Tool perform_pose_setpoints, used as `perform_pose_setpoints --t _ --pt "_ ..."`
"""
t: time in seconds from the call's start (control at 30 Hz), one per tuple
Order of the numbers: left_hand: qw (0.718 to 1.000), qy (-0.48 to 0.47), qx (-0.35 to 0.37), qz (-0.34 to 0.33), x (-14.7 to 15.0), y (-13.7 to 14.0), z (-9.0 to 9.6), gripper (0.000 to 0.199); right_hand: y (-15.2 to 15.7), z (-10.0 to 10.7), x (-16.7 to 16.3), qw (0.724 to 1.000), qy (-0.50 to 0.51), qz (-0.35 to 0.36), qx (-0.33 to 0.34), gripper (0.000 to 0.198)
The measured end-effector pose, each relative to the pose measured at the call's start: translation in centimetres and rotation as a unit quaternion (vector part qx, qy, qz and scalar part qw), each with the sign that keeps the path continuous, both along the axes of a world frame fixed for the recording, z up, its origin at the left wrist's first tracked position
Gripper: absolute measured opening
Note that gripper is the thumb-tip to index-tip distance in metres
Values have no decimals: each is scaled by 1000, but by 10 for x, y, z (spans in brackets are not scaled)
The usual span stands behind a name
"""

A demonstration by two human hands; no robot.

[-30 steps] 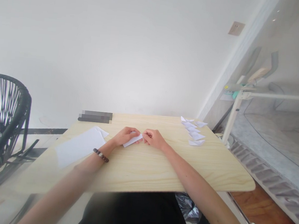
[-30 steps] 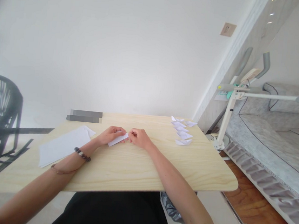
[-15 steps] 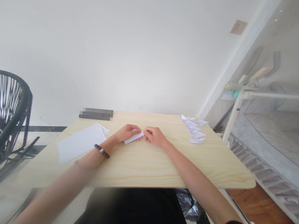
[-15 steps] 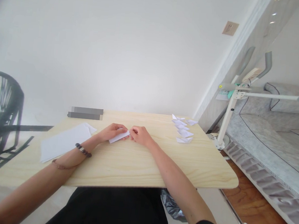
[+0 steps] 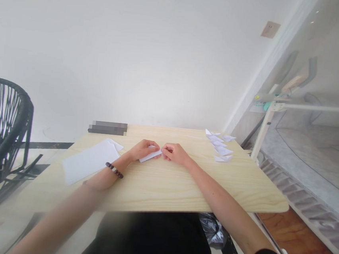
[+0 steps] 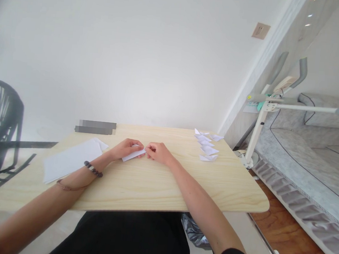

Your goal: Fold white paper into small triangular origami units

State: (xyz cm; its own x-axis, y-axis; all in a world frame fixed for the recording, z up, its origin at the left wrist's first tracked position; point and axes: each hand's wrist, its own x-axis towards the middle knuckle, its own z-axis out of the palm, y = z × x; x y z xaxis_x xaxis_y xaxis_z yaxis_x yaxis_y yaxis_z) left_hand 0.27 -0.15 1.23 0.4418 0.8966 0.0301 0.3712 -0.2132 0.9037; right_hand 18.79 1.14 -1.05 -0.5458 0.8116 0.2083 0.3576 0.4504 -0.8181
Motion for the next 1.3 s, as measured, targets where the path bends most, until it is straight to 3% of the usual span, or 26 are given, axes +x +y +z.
perform_pose_setpoints --t 0.57,0.77,0.9,0.97,1.03,1.17,1.3 --pt "999 -25 -23 18 3 7 -8 35 5 -2 -2 999 11 -43 25 20" --pt "992 -91 -79 39 9 17 -7 35 8 -1 -3 996 52 -75 10 21" --pt "984 -84 -131 92 18 31 -3 37 23 3 -5 991 38 -122 -31 21" --pt "981 -78 -118 136 25 40 -5 33 36 4 -5 991 4 -114 -69 22" --pt "979 -86 -85 161 30 46 -10 28 47 2 -5 991 -11 -112 -65 21" --pt "981 -125 -57 137 29 46 -17 34 51 -2 -5 990 58 -126 -19 23" --pt "976 -150 -73 139 21 38 -11 39 41 0 -8 988 100 -98 -58 25"
